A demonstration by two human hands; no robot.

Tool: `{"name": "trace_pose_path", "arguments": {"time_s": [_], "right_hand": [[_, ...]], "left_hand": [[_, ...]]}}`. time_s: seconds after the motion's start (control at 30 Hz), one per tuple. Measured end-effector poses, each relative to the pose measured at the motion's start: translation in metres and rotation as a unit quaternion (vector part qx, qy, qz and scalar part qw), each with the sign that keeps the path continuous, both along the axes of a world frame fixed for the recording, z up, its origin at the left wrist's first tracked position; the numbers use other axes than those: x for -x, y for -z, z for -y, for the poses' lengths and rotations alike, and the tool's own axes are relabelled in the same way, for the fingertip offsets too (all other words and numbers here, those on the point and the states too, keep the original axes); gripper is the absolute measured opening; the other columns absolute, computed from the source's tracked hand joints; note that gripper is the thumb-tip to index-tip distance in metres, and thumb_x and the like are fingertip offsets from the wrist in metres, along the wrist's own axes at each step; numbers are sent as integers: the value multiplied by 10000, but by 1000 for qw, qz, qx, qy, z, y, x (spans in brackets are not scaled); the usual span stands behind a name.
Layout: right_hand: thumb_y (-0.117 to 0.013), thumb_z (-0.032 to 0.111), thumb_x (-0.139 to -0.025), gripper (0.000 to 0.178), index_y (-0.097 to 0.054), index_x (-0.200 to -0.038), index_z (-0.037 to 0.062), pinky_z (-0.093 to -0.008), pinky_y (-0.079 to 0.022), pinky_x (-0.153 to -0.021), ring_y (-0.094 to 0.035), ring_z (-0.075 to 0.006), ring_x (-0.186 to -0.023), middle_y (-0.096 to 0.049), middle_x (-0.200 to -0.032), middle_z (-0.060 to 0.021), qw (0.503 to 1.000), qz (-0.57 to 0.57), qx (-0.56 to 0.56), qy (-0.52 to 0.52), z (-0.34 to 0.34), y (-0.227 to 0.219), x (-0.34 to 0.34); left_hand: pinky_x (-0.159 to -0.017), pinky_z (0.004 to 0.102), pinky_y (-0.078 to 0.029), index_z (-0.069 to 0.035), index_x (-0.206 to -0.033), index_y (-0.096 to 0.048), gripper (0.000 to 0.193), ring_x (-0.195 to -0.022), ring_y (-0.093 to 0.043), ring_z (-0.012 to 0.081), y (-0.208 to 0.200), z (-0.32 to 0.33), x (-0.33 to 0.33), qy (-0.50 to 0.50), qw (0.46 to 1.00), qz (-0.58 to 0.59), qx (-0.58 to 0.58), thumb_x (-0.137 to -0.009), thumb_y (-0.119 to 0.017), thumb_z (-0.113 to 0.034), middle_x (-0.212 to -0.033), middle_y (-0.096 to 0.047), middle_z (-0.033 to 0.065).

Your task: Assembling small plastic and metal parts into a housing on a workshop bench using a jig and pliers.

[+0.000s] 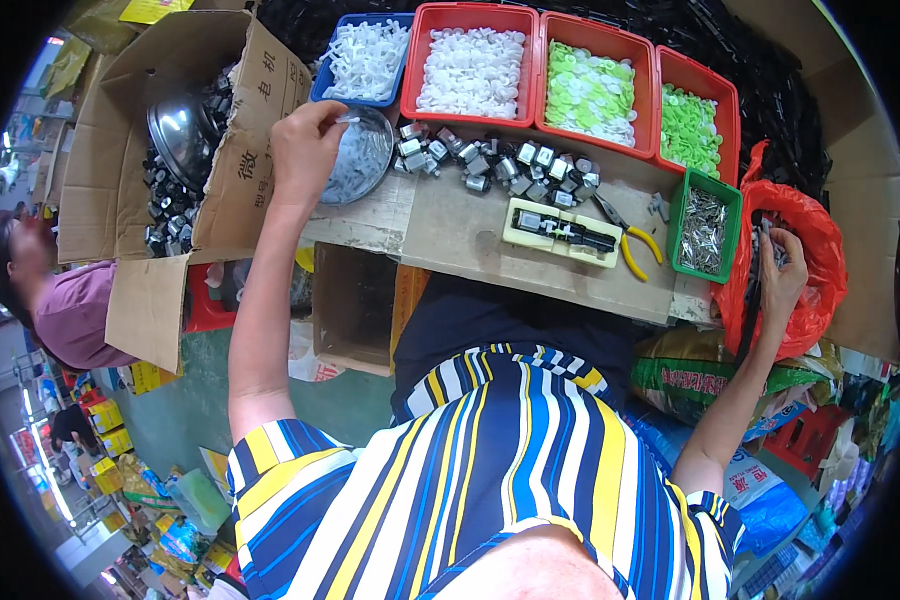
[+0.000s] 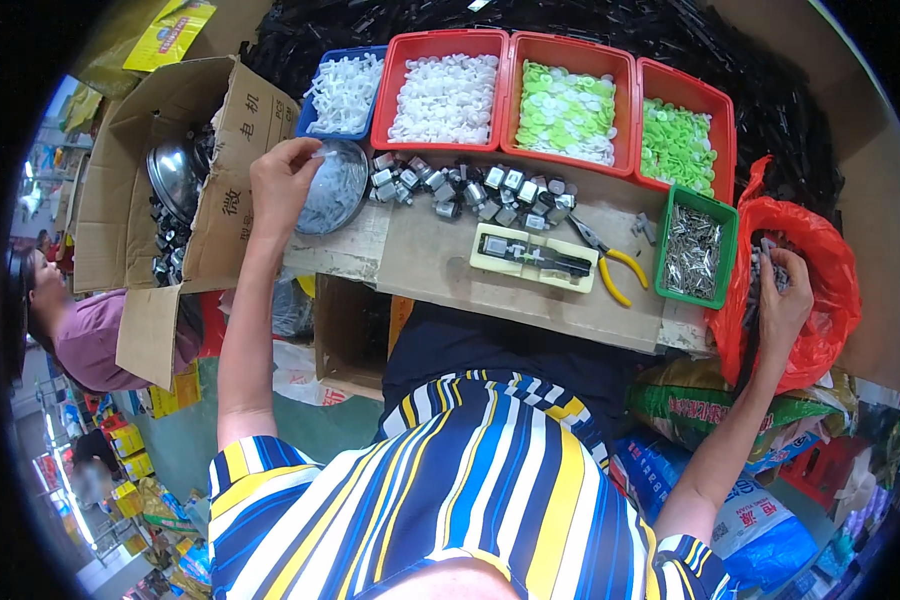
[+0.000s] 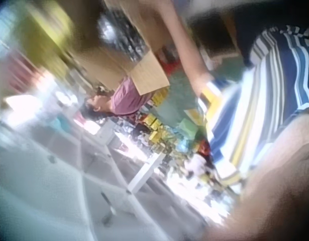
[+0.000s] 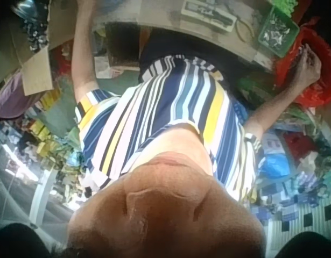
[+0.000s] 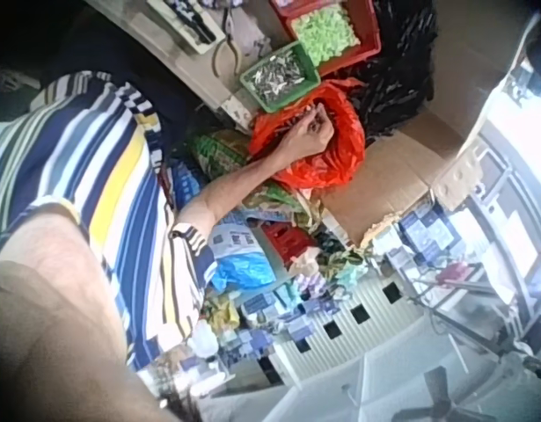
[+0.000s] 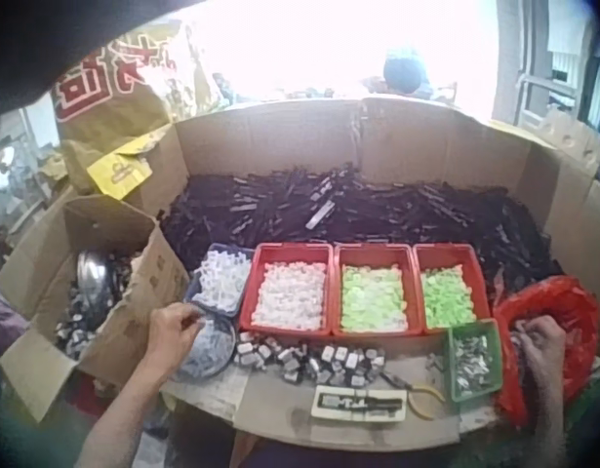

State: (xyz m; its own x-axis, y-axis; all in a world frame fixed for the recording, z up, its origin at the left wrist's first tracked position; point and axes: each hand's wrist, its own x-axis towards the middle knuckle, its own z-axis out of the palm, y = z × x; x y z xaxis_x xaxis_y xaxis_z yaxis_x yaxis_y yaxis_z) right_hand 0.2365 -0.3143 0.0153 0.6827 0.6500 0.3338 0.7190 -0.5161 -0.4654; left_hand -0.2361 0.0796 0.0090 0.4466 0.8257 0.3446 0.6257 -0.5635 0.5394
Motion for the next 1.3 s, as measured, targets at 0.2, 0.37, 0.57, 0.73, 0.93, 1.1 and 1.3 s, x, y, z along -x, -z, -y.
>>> {"name": "trace_pose_path", "arguments": {"time_s": [0.2, 0.37, 0.57, 0.73, 0.93, 1.1, 1.3], "right_hand": [[-703, 90, -908, 162, -674, -1034, -7, -321, -499, -857, -663, -208, -940, -674, -1003, -96, 1000, 12, -16, -17, -4, -6, 5], [-699, 65, -907, 147, -669, -1021, -21, -313, -497, -861, -644, -212, -958, -653, -1037, -98, 999, 38, -21, -29, -5, -9, 9], [-689, 40, -912, 141, -674, -1035, -27, -315, -498, -861, -639, -197, -964, -657, -1035, -96, 996, 36, -71, -36, -13, -27, 28], [-645, 61, -957, 138, -679, -1078, 4, -245, -486, -761, -612, -94, -861, -684, -961, -31, 979, -124, -139, -86, -51, -29, 83], [-638, 93, -964, 157, -617, -1078, -13, -243, -475, -656, -579, -76, -742, -630, -853, -19, 877, -374, -116, -278, -105, -22, 166], [-672, 76, -955, 164, -651, -1081, -28, -192, -427, -637, -545, -35, -756, -631, -877, 9, 859, -409, -81, -299, -116, -13, 183], [-696, 109, -916, 157, -669, -1002, -19, -293, -445, -563, -567, -124, -597, -632, -697, -86, 928, -257, -100, -251, -114, -17, 193]], "left_hand": [[-722, 450, -535, -28, -876, -724, 69, -800, -674, 376, 27, -14, -9, 42, 984, -109, -138, -814, -694, -32, -887, -705, 153], [-710, 415, -548, -24, -884, -741, 92, -774, -697, 345, 22, -6, -11, 56, 993, -88, -62, -796, -716, -25, -863, -711, 169], [-662, 314, -536, -8, -918, -761, 122, -706, -705, 192, -7, 10, -3, 19, 997, 23, 69, -811, -762, -66, -808, -737, 113], [-614, 214, -437, -16, -968, -761, 127, -738, -665, 84, -30, 45, -15, 6, 935, 204, 289, -859, -771, -81, -832, -729, 34], [-633, 216, -473, -17, -981, -748, 137, -733, -682, 104, -16, 98, -61, 110, 831, 349, 420, -849, -778, -40, -880, -734, 42], [-652, 219, -463, -6, -1002, -739, 158, -770, -673, 104, -9, 127, -93, 139, 833, 337, 415, -847, -771, -18, -879, -727, 45], [-746, 201, -534, 12, -995, -737, 137, -803, -652, 69, -6, 143, -108, 159, 838, 343, 392, -859, -759, 13, -904, -717, 31]]}}
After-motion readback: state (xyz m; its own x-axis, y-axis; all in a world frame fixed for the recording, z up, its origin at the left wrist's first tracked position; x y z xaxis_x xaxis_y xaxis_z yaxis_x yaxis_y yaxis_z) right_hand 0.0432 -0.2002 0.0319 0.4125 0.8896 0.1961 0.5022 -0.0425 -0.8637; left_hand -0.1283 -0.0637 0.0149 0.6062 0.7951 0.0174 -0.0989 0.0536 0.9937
